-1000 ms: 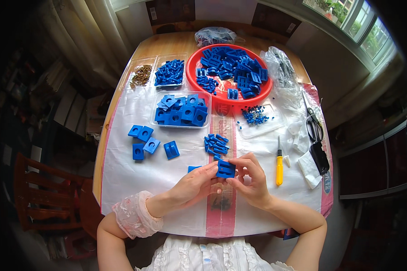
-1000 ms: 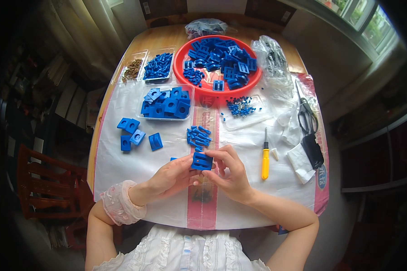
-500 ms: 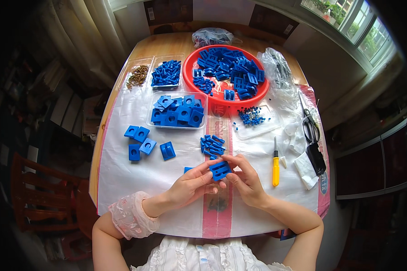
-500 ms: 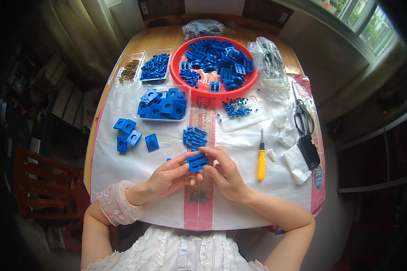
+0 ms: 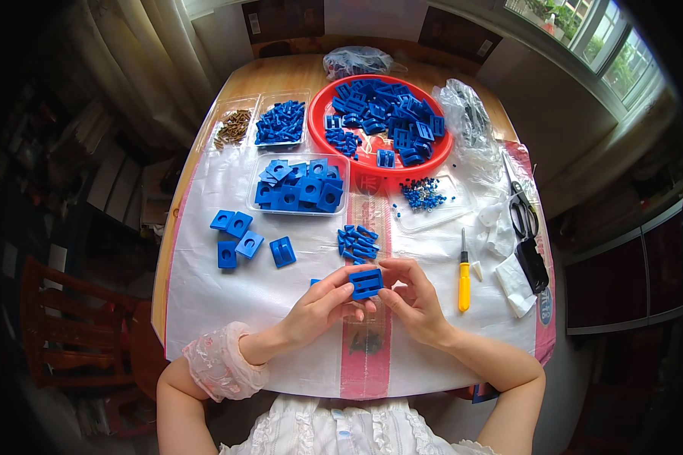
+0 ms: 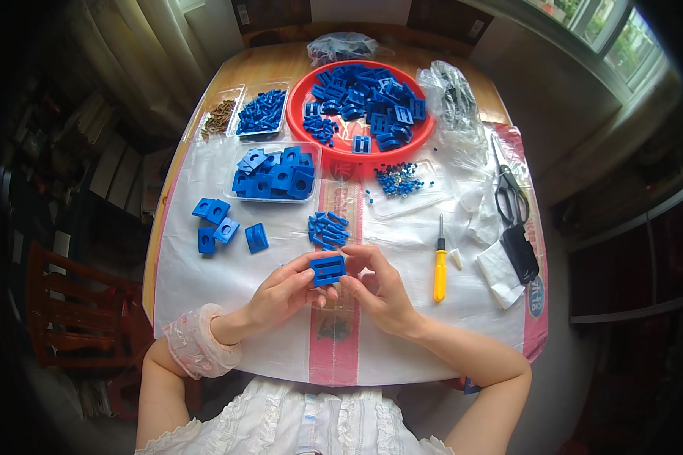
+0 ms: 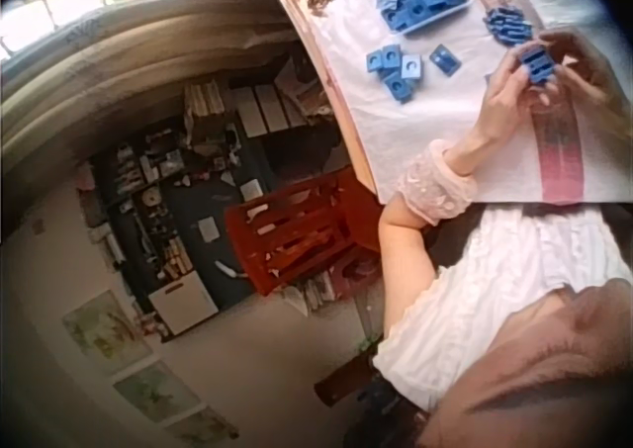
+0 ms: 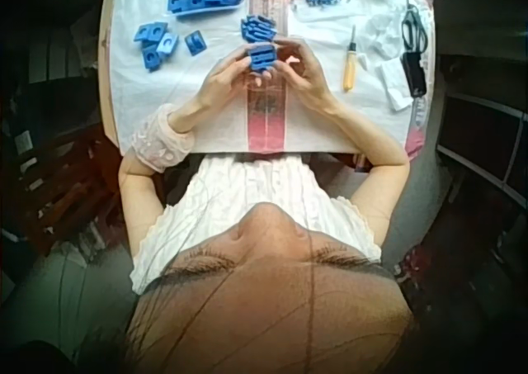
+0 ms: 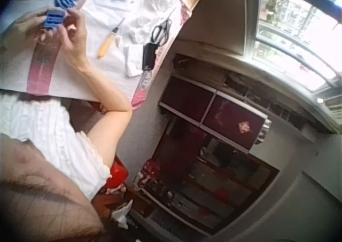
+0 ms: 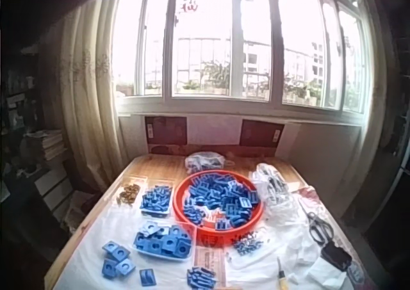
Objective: Assembling blue plastic components using liquid adhesive and small blue pegs on a table.
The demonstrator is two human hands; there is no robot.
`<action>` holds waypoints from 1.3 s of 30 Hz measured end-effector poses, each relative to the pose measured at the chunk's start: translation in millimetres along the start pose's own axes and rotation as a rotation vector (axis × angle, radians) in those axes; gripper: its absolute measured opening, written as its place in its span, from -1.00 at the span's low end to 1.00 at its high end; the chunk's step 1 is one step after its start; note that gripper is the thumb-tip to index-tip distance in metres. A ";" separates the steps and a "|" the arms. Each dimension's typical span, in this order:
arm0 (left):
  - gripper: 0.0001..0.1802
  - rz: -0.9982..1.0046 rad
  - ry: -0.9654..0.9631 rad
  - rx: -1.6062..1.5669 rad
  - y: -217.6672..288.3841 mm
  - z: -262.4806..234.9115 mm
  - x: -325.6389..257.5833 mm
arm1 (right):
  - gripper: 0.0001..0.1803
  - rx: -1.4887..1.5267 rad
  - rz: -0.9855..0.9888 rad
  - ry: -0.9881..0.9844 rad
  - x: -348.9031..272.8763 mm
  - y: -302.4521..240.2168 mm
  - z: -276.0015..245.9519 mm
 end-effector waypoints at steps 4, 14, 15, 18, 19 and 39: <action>-0.50 0.010 0.027 0.012 0.6 1.0 -0.1 | -0.55 0.003 0.006 0.001 0.2 -1.3 -0.1; -0.52 0.044 0.034 0.041 3.5 0.6 -1.1 | -0.58 0.003 -0.002 0.029 1.1 -3.1 -0.2; -0.53 0.050 0.033 0.046 6.5 1.1 -0.3 | -0.59 0.007 0.000 0.038 0.9 -2.6 -1.0; -0.54 0.063 0.131 0.260 33.4 -3.5 -3.4 | -0.61 0.023 0.006 0.043 0.6 -2.1 -1.8; -0.59 0.075 0.136 0.443 49.2 -5.6 -4.7 | -0.62 0.027 0.008 0.044 0.4 -2.2 -2.5; -0.76 -0.107 0.433 1.742 104.6 -15.4 -51.1 | -0.67 -0.010 0.042 0.004 0.3 2.7 -0.3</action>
Point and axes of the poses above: each hand's wrist, its own x-axis towards the middle knuckle, its own z-axis out of the palm, y = z × x, the point moved 7 cm from there along x, towards the middle knuckle, and after that the axes turned 3 degrees about -x, right-handed, at the moved point
